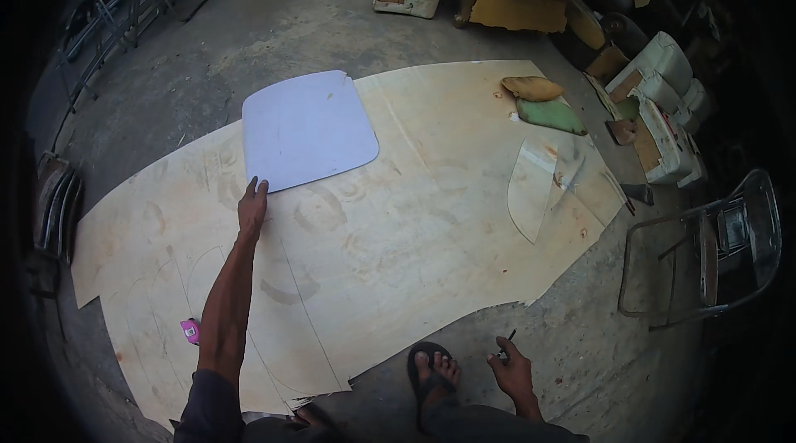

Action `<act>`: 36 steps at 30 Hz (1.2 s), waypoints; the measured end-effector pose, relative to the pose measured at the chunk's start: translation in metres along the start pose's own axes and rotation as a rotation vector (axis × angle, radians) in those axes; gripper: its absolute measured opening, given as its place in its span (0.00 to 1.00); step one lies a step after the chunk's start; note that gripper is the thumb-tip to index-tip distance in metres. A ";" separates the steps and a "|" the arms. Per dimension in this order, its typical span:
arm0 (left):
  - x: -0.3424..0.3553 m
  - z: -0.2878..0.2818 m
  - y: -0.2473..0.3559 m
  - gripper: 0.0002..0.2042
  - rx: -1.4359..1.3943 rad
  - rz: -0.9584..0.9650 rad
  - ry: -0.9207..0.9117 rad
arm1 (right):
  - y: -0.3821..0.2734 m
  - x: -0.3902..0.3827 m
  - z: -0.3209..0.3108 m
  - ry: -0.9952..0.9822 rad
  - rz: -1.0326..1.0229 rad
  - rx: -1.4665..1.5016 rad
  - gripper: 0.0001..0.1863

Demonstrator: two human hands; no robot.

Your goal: The person traces a pattern onto a large piece of plywood using a template and a pencil, then begins cutting the wood with a hand saw while sitting on the ground.

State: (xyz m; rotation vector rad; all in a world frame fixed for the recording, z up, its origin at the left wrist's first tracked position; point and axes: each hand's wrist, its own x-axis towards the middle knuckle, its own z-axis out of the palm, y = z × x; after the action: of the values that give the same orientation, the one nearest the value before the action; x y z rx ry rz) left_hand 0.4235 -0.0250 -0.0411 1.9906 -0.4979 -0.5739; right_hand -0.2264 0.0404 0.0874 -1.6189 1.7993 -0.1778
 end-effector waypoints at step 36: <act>-0.328 0.030 -0.011 0.12 0.457 0.555 -0.378 | -0.085 0.350 -0.041 0.526 0.560 -0.146 0.50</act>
State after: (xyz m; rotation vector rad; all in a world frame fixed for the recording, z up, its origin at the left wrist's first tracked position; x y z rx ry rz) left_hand 0.1426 0.1432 -0.0018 2.0288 -1.4675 -0.5082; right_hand -0.1711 -0.3124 0.0235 -1.1566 2.6516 -0.2305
